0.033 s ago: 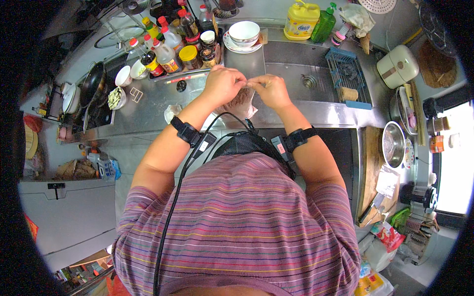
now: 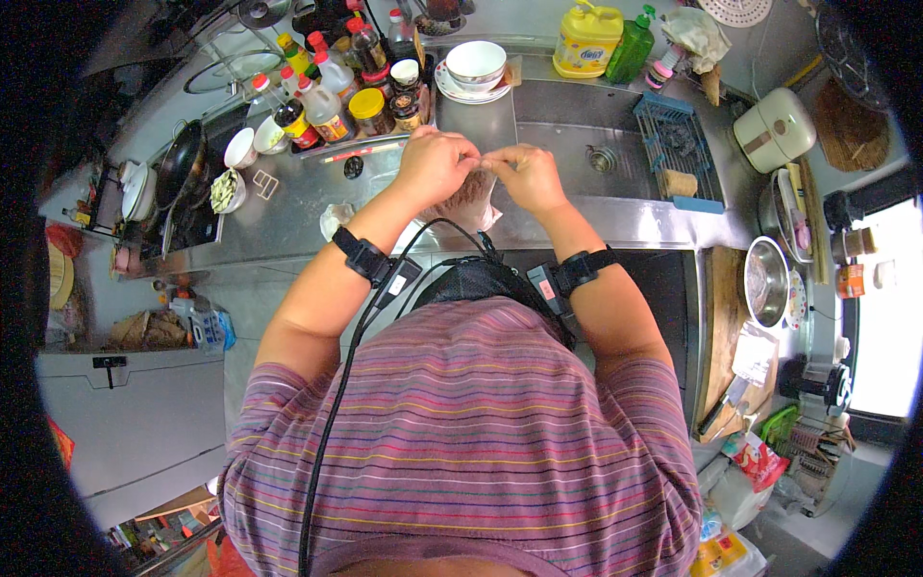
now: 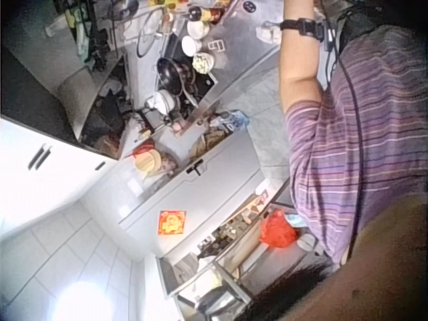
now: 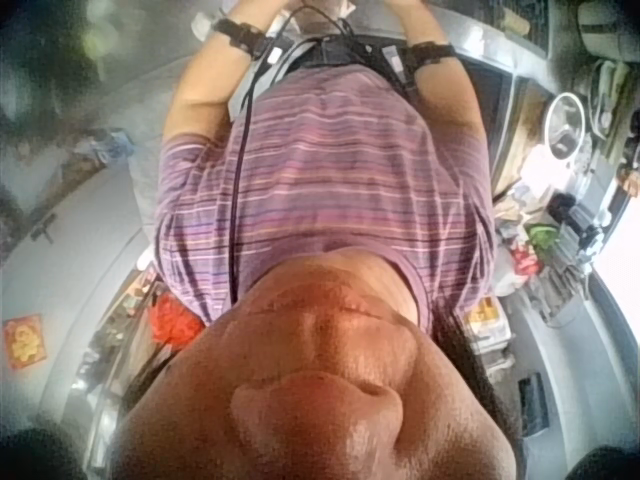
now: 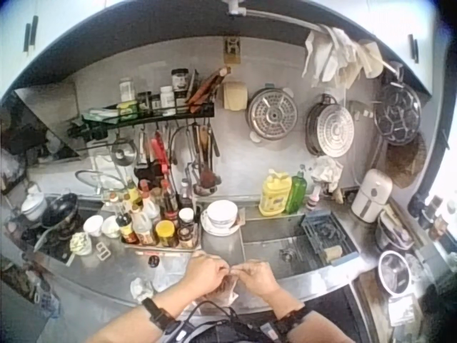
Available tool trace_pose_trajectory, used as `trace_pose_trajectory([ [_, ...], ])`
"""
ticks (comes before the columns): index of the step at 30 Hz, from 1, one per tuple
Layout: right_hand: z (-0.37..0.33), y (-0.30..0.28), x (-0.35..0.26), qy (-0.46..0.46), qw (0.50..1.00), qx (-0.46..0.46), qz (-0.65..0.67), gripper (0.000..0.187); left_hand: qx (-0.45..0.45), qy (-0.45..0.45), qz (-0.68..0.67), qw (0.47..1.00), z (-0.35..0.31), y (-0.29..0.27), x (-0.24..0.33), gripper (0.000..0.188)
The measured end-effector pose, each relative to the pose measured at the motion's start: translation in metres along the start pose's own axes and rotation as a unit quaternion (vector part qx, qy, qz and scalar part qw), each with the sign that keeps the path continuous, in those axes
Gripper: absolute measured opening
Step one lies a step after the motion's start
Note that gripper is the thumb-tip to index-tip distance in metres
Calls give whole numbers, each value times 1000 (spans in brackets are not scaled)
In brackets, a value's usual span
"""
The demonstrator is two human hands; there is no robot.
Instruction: The person opens a plastic bag and pours a powdery ingredient into a metal bowl. They then add water from a small white bowl using chopsticks and stir the mixture in the metal bowl.
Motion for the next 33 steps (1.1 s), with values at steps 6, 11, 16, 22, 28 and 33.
trace_pose_trajectory([
  [6, 1, 0, -11, -46, 997, 42, -40, 11, 14, 24, 54, 998, -11, -5, -4, 11],
  [11, 4, 1, -11, -33, 997, 42, -46, 11, 0, 31, 130, 991, -29, -19, -22, 10],
  [16, 5, 1, -11, -33, 997, 27, -66, 11, 17, 62, 182, 981, -49, -35, -38, 7],
  [22, 7, 0, -14, -52, 995, 23, -81, 11, -22, 48, 238, 970, -67, -49, -56, 9],
  [28, 6, 0, -14, -56, 995, 39, -78, 10, -73, 31, 296, 952, -79, -59, -64, 10],
  [33, 5, 2, -16, -69, 994, 48, -77, 11, -50, 55, 311, 948, -90, -62, -75, 12],
])
Point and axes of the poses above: each hand's wrist, its own z-axis towards the middle knuckle, its own y-axis out of the palm, x = y × z, the point moved 3 cm from there along z, towards the middle knuckle, and after that the axes turned 12 degrees about -z, right-handed, at the moved point
